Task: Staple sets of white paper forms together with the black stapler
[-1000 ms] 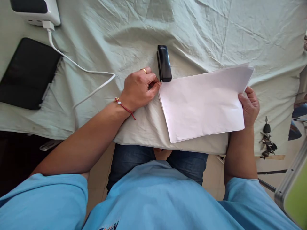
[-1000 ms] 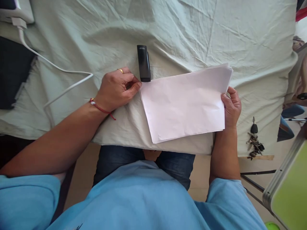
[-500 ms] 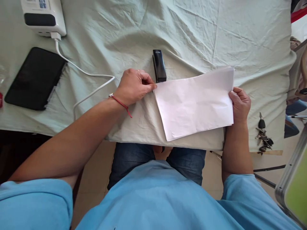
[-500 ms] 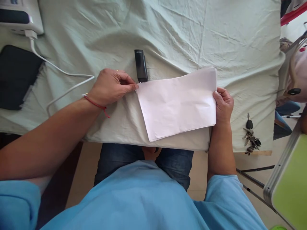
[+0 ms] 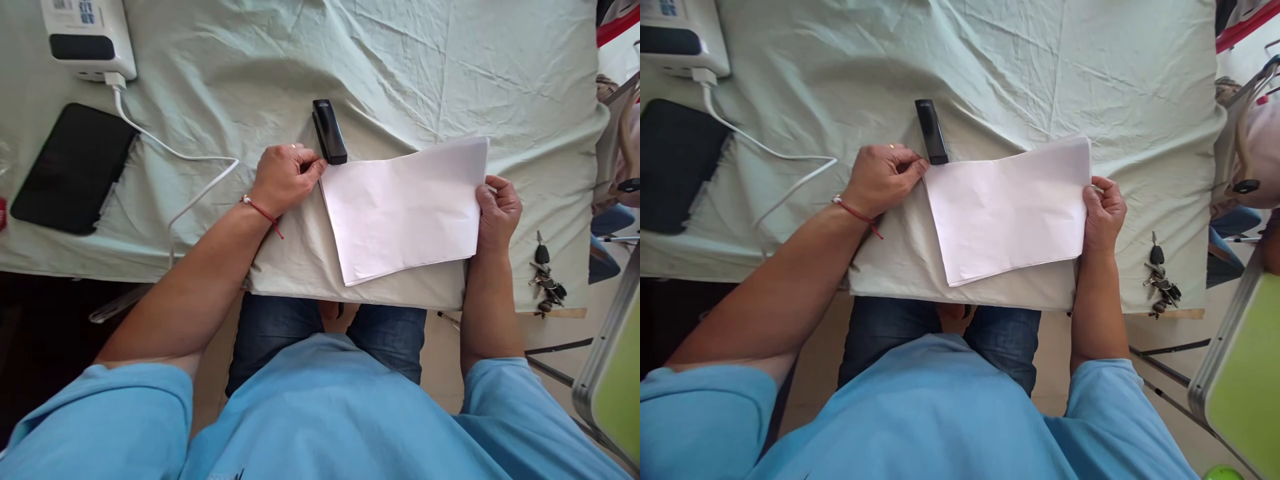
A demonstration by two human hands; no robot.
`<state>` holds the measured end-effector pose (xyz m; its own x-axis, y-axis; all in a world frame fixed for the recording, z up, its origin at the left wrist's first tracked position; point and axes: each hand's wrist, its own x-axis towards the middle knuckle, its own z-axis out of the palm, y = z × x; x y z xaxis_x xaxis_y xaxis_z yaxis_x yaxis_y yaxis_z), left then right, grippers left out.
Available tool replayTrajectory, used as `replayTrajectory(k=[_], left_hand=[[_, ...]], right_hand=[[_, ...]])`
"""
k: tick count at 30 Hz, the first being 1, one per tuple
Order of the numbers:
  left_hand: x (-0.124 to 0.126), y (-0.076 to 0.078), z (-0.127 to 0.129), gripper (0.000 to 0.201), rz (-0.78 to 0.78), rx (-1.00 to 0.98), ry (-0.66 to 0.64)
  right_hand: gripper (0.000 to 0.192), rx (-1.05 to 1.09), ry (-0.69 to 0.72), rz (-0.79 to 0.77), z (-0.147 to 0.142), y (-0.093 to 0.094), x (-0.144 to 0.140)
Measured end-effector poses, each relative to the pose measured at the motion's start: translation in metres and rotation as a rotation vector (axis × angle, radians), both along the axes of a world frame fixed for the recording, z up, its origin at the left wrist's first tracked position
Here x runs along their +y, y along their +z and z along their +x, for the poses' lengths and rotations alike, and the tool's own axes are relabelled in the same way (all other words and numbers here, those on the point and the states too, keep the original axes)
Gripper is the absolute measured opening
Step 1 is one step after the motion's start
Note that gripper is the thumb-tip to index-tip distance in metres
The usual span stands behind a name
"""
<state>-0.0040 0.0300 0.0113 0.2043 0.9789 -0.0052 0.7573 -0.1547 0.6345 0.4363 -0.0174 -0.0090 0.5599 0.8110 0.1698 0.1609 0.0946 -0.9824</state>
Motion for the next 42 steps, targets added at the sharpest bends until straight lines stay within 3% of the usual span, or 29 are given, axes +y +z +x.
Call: replayTrajectory(k=[6,15,27,33,38,40,42], left_hand=[[0.003,-0.003,-0.001,0.027,-0.024,-0.083,-0.021],[0.002,-0.003,-0.005,0.036,-0.084,-0.287,-0.009],[0.000,-0.005,-0.002,0.021,-0.053,-0.371,0.027],[0.001,-0.007,0.004,0.010,-0.013,-0.341,0.070],[0.004,-0.016,0.007,0.004,0.071,-0.215,0.089],[0.003,-0.016,0.008,0.016,0.076,-0.213,0.097],[-0.001,-0.016,0.007,0.047,0.083,-0.263,0.098]], right_hand=[[0.056,-0.026,0.015,0.081,0.002,0.001,-0.001],[0.054,-0.020,0.020,0.024,-0.002,0.001,-0.001],[0.062,0.012,0.027,-0.003,-0.003,0.002,-0.002],[0.063,0.006,0.014,0.049,0.000,-0.003,-0.002],[0.056,-0.022,0.014,-0.005,-0.001,-0.001,-0.002],[0.052,-0.031,0.016,-0.008,-0.003,0.001,-0.002],[0.052,-0.035,0.013,-0.010,-0.004,0.003,-0.002]])
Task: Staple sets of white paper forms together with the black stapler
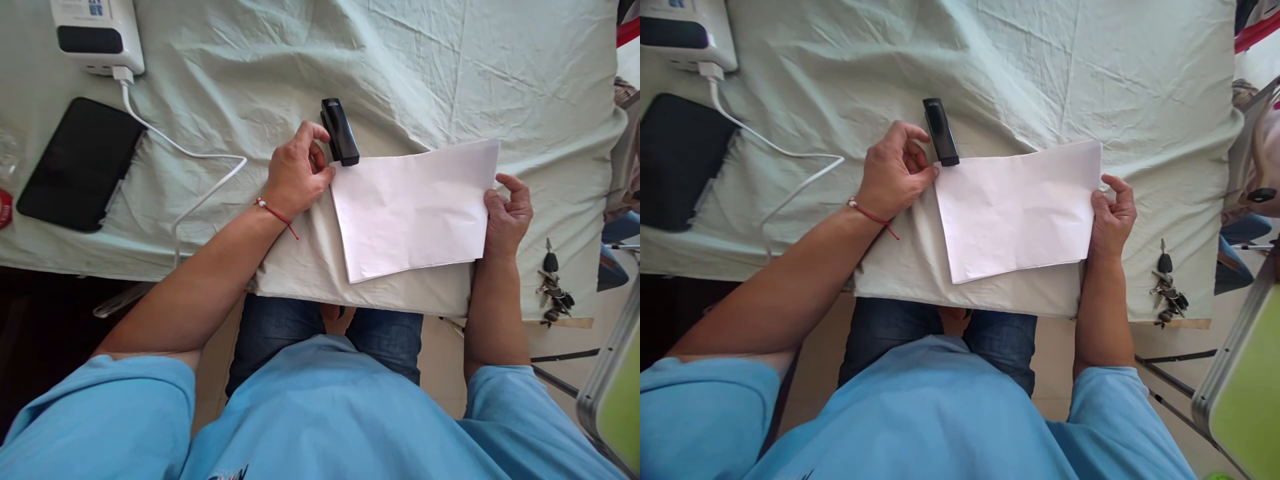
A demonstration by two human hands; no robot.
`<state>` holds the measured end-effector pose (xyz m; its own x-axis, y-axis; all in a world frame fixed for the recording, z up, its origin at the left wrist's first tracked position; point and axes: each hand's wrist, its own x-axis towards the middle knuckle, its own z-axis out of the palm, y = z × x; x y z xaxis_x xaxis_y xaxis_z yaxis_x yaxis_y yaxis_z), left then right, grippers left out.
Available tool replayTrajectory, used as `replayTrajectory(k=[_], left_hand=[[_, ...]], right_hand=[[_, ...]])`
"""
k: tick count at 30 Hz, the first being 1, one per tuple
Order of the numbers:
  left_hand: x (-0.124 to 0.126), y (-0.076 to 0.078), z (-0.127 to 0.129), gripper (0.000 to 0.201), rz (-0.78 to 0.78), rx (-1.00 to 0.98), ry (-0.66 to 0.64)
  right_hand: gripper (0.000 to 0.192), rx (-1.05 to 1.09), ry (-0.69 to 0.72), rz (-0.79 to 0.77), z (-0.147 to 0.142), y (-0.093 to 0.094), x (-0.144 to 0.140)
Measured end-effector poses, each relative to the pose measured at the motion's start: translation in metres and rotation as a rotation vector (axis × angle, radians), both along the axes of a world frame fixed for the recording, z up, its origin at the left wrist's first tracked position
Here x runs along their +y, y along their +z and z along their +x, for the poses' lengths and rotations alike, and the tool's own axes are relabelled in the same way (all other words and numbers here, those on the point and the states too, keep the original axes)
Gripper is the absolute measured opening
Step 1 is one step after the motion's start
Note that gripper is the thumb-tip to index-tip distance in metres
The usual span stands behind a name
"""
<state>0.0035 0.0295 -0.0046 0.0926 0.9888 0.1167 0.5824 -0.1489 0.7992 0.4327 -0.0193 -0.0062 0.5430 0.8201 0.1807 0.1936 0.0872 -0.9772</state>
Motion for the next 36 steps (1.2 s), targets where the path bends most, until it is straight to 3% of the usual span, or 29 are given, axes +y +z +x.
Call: replayTrajectory(k=[2,3,8,13,18,22,27,31,36], left_hand=[[-0.003,0.000,0.000,0.072,0.027,-0.037,-0.030],[-0.004,0.000,-0.001,0.074,0.041,-0.042,-0.056],[-0.003,-0.005,-0.003,0.053,0.054,-0.026,-0.148],[-0.004,-0.006,-0.001,0.054,0.092,0.069,-0.127],[-0.004,-0.001,0.004,0.063,0.062,0.134,-0.114],[-0.002,-0.005,0.002,0.057,0.099,0.000,-0.106],[-0.004,-0.001,-0.005,0.050,0.088,-0.100,-0.160],[-0.005,0.002,-0.006,0.049,0.041,-0.109,-0.132],[0.010,-0.024,-0.013,0.048,0.121,-0.360,-0.131]], right_hand=[[0.055,0.002,-0.003,-0.002,0.001,0.000,0.000],[0.056,0.003,-0.004,-0.004,0.002,-0.001,0.000],[0.057,0.003,-0.019,-0.032,0.006,-0.005,0.000],[0.050,0.027,-0.007,-0.016,0.005,-0.003,0.000],[0.058,0.049,-0.041,-0.029,0.003,-0.002,0.003],[0.058,0.078,0.013,-0.046,0.001,0.005,-0.001],[0.062,0.092,0.203,-0.288,0.002,0.014,-0.016],[0.055,0.136,0.217,-0.313,0.002,0.015,-0.022],[0.057,0.187,0.189,-0.276,-0.002,0.026,-0.033]])
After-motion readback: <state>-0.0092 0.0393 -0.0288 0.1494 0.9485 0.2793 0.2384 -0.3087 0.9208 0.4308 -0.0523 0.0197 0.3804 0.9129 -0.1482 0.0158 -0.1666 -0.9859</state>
